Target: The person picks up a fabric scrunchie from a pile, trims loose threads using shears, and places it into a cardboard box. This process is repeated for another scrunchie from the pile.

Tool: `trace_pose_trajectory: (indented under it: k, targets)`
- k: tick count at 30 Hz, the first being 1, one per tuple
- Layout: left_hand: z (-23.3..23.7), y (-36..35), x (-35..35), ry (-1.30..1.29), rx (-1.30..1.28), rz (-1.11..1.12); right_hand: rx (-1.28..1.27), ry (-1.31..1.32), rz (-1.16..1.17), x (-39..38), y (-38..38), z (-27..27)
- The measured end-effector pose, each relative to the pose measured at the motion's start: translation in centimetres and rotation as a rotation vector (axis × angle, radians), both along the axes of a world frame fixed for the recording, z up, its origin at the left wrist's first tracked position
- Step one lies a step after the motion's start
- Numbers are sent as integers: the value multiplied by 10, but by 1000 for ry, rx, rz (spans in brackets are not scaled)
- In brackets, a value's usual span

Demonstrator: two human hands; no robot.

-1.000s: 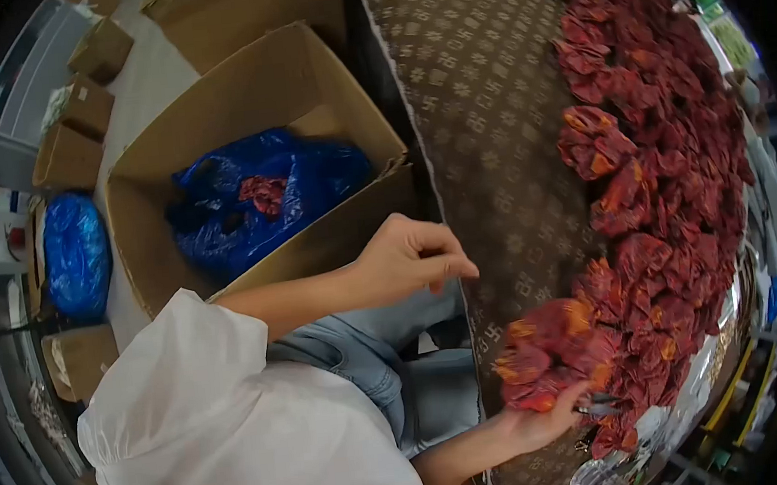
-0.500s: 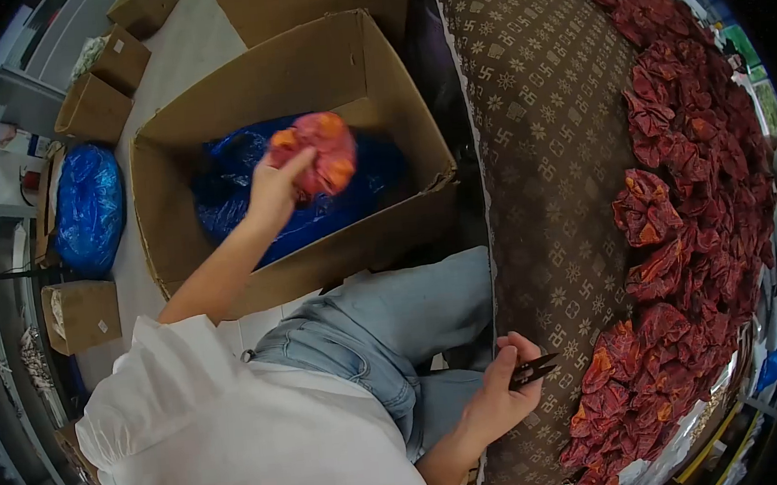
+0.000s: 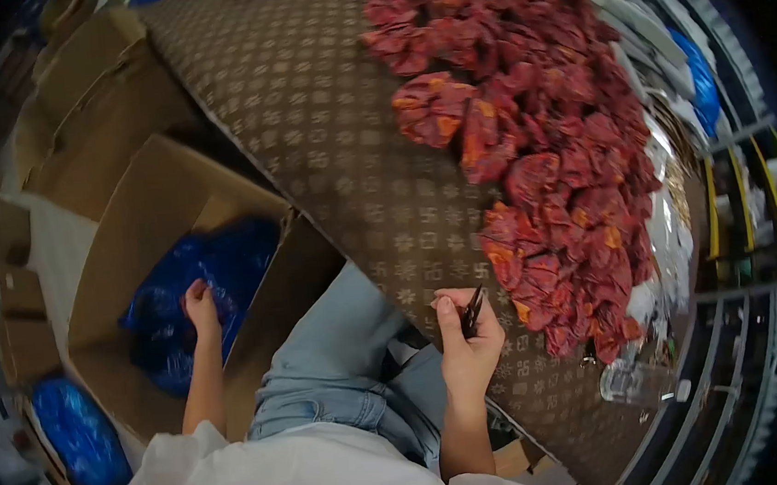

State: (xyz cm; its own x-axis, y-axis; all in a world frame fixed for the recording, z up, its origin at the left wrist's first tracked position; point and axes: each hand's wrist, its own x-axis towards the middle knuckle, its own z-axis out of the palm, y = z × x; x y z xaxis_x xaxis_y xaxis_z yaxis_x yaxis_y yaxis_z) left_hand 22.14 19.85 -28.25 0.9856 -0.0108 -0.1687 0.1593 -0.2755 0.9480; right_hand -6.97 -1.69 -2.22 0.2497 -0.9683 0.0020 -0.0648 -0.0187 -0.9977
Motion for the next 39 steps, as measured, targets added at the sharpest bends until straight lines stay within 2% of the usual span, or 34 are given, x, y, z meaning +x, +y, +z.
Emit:
trace_pose_trajectory:
  k: [2,4,5,6,8,10,11,13,16,21,23,24,26,27,31,33,34,36,37,38,39]
  targets:
    - [93,-47,-12,-332,-149,-177,-115,68,-125,-16,-18,4]
    - [188,-85,-44,-407,-324,-371,-189,99,-245,-35,-33,3]
    - [230,-95,-64,-554,-399,-525,-286,74,-305,-40,-40,-2]
    - [267,-101,-83,-699,-473,-676,-277,78,-313,-49,-42,-6]
    - [320,-109,-112,-913,-894,-932,-249,58,-364,-68,-44,-14]
    - [314,-88,-133,-891,-898,-962,-266,47,-362,-82,-45,-25]
    - [310,-60,-189,-883,-905,-978,-223,-5,-357,-86,-44,-26]
    - [316,-110,-194,-857,-919,-1014,-170,-97,-325,-90,-41,-26]
    - [316,-108,-233,-848,-913,-1050,-157,-80,-306,-91,-41,-22]
    - [316,-107,-227,-893,-900,-1044,-175,-53,-325,-88,-41,-21]
    - [314,-121,-227,-916,-897,-1050,-352,159,-352,-89,-43,-24]
    - [314,-117,-231,-928,-898,-1058,-350,156,-359,-88,-43,-21]
    - [312,-93,-233,-947,-909,-1082,-581,423,-268,-85,-41,-9]
    - [313,-96,-246,-950,-916,-1098,-596,549,-261,-85,-40,-10]
    - [315,-97,-242,-948,-937,-1142,-635,643,-278,-86,-48,-14]
    - [314,-98,-239,-941,-928,-1150,-647,596,-385,-92,-53,-18]
    - [313,-97,-245,-934,-918,-1157,-680,515,-413,-96,-54,-17]
    - [309,-102,-243,-924,-924,-1173,-263,-136,-546,-103,-51,-17]
    - [308,-104,-245,-925,-935,-1180,-134,-468,-579,-108,-48,-10]
    - [307,-144,-242,-931,-947,-1183,-130,-610,-525,-117,-46,-7]
    - [305,-148,-227,-943,-962,-1184,-132,-754,-463,-125,-47,-3]
